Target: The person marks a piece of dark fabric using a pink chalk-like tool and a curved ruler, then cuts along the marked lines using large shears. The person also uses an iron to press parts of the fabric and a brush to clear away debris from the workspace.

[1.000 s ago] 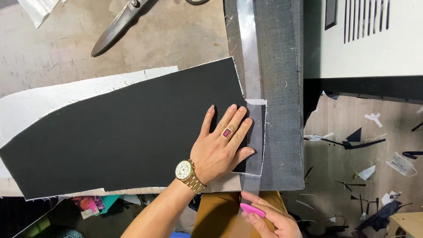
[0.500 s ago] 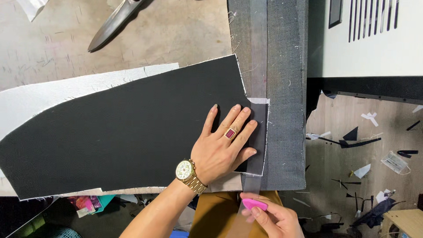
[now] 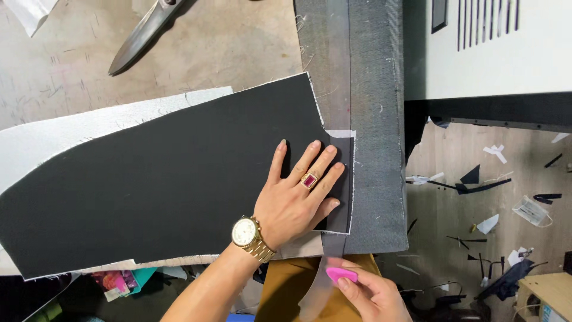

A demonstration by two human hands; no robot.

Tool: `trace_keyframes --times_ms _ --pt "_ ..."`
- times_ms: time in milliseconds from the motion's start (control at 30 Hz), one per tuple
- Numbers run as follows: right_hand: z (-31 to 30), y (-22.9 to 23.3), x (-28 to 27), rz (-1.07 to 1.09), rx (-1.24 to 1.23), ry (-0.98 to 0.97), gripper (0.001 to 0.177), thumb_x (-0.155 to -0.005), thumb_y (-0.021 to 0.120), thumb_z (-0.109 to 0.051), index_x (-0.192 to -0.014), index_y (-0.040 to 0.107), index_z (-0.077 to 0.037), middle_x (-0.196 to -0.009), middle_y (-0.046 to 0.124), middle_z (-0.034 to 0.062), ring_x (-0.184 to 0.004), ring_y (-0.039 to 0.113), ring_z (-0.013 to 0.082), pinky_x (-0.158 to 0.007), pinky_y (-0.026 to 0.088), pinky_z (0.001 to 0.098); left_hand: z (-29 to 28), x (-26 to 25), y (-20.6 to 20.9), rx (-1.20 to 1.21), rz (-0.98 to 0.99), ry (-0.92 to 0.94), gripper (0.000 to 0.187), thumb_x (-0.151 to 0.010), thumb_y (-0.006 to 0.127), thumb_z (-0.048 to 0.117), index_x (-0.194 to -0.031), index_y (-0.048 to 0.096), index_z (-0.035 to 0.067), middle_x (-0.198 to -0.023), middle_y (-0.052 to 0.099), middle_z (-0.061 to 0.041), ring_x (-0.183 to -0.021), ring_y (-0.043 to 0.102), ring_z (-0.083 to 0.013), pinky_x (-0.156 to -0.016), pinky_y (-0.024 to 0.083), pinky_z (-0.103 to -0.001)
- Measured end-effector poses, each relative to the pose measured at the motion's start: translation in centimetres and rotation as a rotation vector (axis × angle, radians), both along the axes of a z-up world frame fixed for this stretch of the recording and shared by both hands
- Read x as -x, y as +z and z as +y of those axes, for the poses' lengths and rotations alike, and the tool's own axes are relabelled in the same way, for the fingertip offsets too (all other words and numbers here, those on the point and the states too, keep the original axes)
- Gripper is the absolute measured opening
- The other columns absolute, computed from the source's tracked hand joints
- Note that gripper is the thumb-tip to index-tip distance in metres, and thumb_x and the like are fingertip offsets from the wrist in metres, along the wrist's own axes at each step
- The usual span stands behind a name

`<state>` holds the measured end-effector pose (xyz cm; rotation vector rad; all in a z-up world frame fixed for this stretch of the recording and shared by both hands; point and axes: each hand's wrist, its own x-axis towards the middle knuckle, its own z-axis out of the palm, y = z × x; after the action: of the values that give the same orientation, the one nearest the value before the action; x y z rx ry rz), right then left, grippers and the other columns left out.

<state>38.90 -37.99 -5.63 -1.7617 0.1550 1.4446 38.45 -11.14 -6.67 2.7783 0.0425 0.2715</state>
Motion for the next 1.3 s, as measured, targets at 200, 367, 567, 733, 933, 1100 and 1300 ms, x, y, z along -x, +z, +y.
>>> trace_keyframes --times_ms 200,367,567,733,933,1100,1300 --pt "0.8 3.3 -2.6 -0.103 0.341 0.245 0.041 -0.086 0.066 -0.044 -0.115 0.091 -0.029 -0.120 0.092 -0.0149 -0.112 0.082 -0.0006 -0.100 0.054 0.0163 1.2 -0.8 0.5 0.055 0.005 -0.094 0.048 -0.102 0.067 0.036 -0.137 0.061 0.004 -0.155 0.049 -0.015 -0.146 0.045 -0.0338 -0.118 0.029 -0.071" --pt "2.3 4.2 -1.9 -0.713 -0.022 -0.077 0.025 -0.094 0.064 -0.018 -0.102 0.083 -0.005 -0.092 0.084 0.0027 -0.083 0.079 0.0123 -0.084 0.058 0.0223 1.2 -0.7 0.0 0.057 -0.028 -0.109 0.049 -0.104 0.065 0.040 -0.138 0.058 0.006 -0.152 0.052 -0.015 -0.144 0.049 -0.0348 -0.118 0.032 -0.068" --pt "2.4 1.9 -2.6 -1.188 -0.378 0.121 0.022 -0.095 0.059 -0.010 -0.104 0.070 0.006 -0.106 0.077 0.0167 -0.103 0.074 0.0320 -0.098 0.061 0.0419 1.3 -0.6 -0.1 0.064 -0.016 -0.128 0.054 -0.102 0.070 0.041 -0.142 0.056 0.008 -0.154 0.050 -0.015 -0.145 0.048 -0.0355 -0.119 0.032 -0.068" --pt "2.7 1.7 -2.7 -1.220 -0.570 0.403 0.017 -0.098 0.052 -0.008 -0.097 0.062 0.005 -0.119 0.073 0.0209 -0.119 0.068 0.0430 -0.110 0.051 0.0597 1.3 -0.7 0.1 0.078 0.001 -0.125 0.053 -0.102 0.068 0.042 -0.142 0.058 0.008 -0.155 0.050 -0.014 -0.146 0.046 -0.0340 -0.120 0.030 -0.067" --pt "2.2 1.0 -1.9 -1.252 -0.574 0.478 0.014 -0.097 0.057 -0.009 -0.094 0.065 0.002 -0.120 0.073 0.0201 -0.119 0.069 0.0415 -0.111 0.048 0.0583 1.3 -0.8 0.0 0.069 -0.019 -0.127 0.053 -0.104 0.067 0.043 -0.142 0.057 0.009 -0.154 0.050 -0.014 -0.146 0.047 -0.0343 -0.119 0.032 -0.067" --pt "1.4 0.2 -1.8 -1.277 -0.575 0.532 0.016 -0.099 0.055 -0.012 -0.098 0.066 0.000 -0.122 0.073 0.0185 -0.120 0.069 0.0391 -0.111 0.046 0.0559 1.3 -0.8 0.1 0.079 -0.017 -0.123 0.052 -0.102 0.068 0.043 -0.141 0.059 0.009 -0.153 0.051 -0.014 -0.145 0.048 -0.0343 -0.119 0.032 -0.067" --pt "1.8 0.9 -1.7 -1.227 -0.539 0.498 0.017 -0.099 0.055 -0.011 -0.095 0.068 0.000 -0.123 0.072 0.0186 -0.123 0.067 0.0382 -0.112 0.047 0.0562 1.2 -0.8 0.0 0.054 -0.008 -0.107 0.052 -0.104 0.068 0.041 -0.143 0.058 0.008 -0.155 0.049 -0.013 -0.146 0.047 -0.0333 -0.120 0.032 -0.065"
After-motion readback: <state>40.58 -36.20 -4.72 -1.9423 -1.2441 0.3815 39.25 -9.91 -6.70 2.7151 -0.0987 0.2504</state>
